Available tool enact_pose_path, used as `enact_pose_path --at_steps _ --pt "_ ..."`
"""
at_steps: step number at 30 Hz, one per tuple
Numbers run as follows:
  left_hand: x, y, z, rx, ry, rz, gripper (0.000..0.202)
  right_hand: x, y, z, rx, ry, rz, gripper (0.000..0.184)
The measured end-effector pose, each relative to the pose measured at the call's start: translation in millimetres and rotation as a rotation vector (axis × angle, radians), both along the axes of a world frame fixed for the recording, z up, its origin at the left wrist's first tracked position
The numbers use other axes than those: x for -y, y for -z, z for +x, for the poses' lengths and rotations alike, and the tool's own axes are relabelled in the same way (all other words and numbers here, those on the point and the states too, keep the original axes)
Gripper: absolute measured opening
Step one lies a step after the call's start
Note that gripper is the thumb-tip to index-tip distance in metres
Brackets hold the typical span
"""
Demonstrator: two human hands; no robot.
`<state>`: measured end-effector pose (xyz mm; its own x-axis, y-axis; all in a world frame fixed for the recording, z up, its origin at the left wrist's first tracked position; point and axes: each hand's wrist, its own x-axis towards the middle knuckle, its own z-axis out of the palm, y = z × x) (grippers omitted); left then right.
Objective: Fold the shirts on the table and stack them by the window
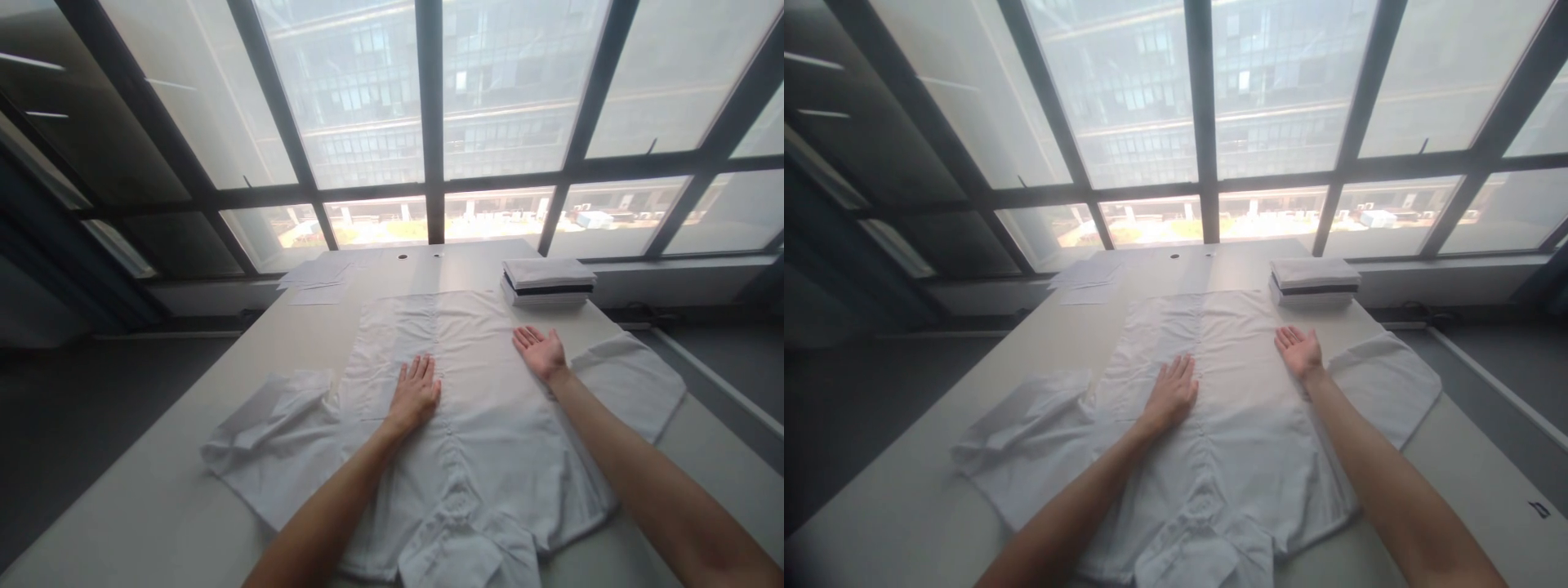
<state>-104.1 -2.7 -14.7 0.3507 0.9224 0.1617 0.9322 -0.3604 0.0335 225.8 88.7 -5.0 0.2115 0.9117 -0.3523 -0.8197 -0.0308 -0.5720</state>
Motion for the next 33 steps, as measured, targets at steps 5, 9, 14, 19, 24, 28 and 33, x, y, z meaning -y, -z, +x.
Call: enact_pose_path --at_steps 5,9,14,19,24,28,33 --pt "-0.8 1.2 -0.1 -0.002 -0.002 -0.004 0.06 -2.4 -12.4 -27.7 0.021 0.058 0.05 0.05" --pt "-0.9 0.2 0.0 0.006 0.004 0.004 0.059 30.4 -11.6 -113.4 -0.103 -0.294 0.159 0.047" --pt "0.6 -2.6 0.3 0.003 0.023 0.007 0.058 60.5 1.3 -164.1 -0.245 -0.605 0.104 0.053" --pt "0.1 -2.2 0.3 0.019 0.008 0.004 0.059 33.2 4.0 -86.7 -0.188 -0.42 0.094 0.059" --pt "-1.0 -1.8 0.3 0.024 0.008 -0.009 0.059 3.8 -6.0 -17.6 -0.042 0.034 0.051 0.054" --pt "-1.4 -1.5 0.5 0.024 0.002 -0.009 0.058 17.9 -16.8 -53.9 -0.018 0.069 0.061 0.046" --pt "-2.0 -0.3 -1.4 0.013 0.02 -0.003 0.058 98.3 -16.6 -149.5 -0.072 -0.374 0.211 0.043"
